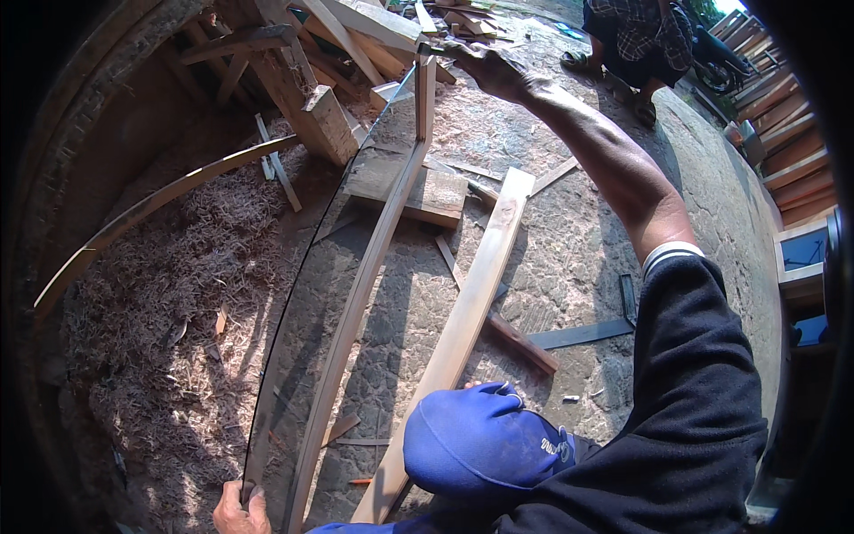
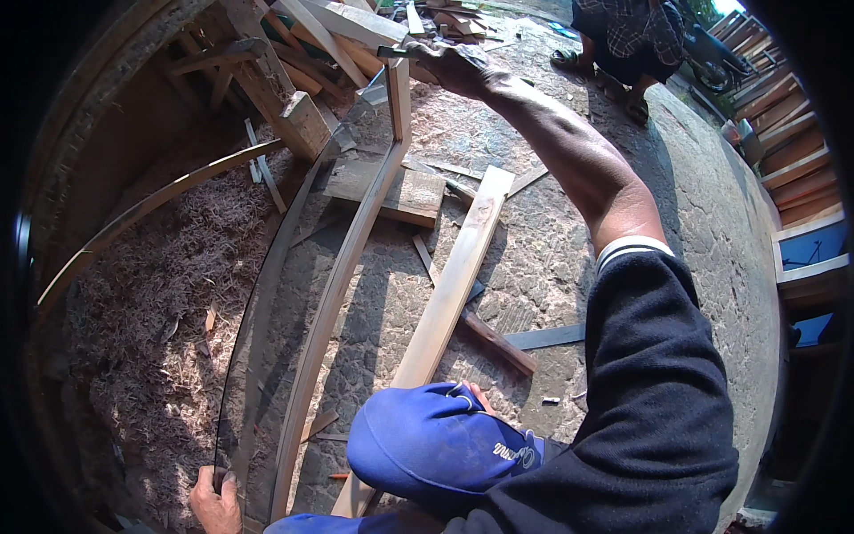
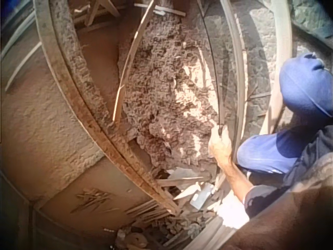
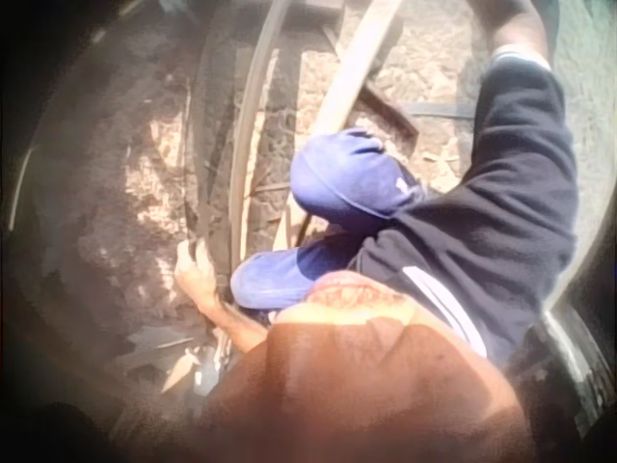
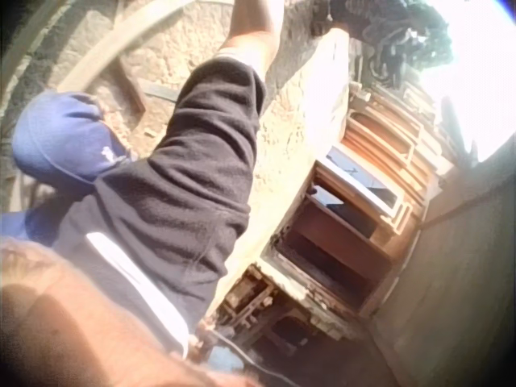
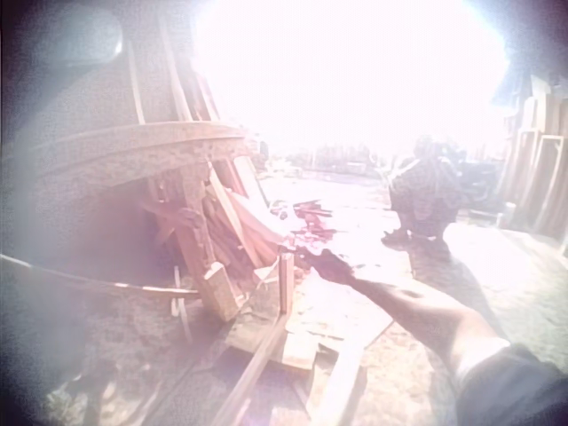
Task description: The person assembles a curved wooden frame by hand, using a hammer to tap pieces into place. They measure and mark the wood with a pencil and ruler, then fit small wooden strips into the frame structure.
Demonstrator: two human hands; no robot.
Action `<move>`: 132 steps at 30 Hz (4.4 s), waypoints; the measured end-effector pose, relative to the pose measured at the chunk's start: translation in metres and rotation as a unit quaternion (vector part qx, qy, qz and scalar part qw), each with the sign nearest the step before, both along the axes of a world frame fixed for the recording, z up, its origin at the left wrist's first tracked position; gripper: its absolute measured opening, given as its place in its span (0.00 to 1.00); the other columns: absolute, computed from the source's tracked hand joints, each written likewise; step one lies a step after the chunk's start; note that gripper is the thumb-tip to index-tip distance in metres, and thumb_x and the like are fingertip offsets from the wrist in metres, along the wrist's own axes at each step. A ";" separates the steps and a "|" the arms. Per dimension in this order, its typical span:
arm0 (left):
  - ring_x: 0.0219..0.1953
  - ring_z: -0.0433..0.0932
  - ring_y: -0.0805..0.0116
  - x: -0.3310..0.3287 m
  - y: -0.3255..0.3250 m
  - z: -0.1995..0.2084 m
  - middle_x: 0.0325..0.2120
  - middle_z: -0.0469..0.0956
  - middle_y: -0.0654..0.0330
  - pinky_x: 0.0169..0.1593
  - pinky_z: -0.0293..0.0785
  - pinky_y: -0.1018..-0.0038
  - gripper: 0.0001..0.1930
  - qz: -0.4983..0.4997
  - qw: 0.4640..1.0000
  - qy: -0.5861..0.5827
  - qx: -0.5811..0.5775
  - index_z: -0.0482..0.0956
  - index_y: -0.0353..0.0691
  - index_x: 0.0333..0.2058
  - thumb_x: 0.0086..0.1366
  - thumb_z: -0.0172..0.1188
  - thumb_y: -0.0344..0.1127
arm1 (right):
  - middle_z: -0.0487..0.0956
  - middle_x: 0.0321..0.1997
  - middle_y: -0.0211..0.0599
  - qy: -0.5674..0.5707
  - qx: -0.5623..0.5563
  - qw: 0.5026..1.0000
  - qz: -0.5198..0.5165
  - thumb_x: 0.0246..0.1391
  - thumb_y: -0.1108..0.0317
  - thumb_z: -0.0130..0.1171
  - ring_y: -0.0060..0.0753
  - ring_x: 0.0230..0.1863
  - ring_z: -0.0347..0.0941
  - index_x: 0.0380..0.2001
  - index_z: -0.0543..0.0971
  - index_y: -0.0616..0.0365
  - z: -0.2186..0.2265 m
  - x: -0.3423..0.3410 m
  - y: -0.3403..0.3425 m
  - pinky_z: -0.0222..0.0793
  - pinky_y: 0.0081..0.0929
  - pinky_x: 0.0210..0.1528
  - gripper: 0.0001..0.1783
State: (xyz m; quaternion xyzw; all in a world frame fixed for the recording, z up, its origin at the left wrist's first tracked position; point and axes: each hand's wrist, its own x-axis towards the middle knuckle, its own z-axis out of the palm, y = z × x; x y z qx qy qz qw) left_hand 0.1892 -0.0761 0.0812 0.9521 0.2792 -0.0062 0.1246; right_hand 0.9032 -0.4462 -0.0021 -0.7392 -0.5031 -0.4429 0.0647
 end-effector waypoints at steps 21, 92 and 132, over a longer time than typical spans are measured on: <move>0.31 0.83 0.46 0.001 0.010 -0.010 0.28 0.83 0.47 0.36 0.76 0.58 0.09 -0.033 0.999 0.021 -0.010 0.85 0.41 0.38 0.65 0.60 0.36 | 0.78 0.26 0.50 0.236 -0.055 0.961 -0.132 0.64 0.72 0.56 0.41 0.24 0.80 0.64 0.70 0.49 0.024 -0.008 0.025 0.72 0.37 0.22 0.25; 0.32 0.82 0.43 0.007 0.013 -0.010 0.29 0.83 0.45 0.36 0.75 0.57 0.12 -0.016 0.999 0.036 -0.002 0.85 0.41 0.40 0.68 0.59 0.41 | 0.85 0.35 0.47 -0.135 0.052 0.987 -0.076 0.55 0.76 0.60 0.49 0.27 0.81 0.65 0.67 0.60 -0.016 0.049 0.046 0.73 0.39 0.26 0.32; 0.28 0.82 0.46 0.012 0.002 -0.010 0.22 0.80 0.48 0.31 0.75 0.56 0.11 -0.025 0.999 -0.026 0.038 0.82 0.39 0.31 0.60 0.66 0.42 | 0.76 0.33 0.50 0.463 -0.227 0.853 -0.073 0.65 0.63 0.54 0.57 0.34 0.77 0.65 0.69 0.46 -0.179 -0.275 0.020 0.70 0.52 0.32 0.25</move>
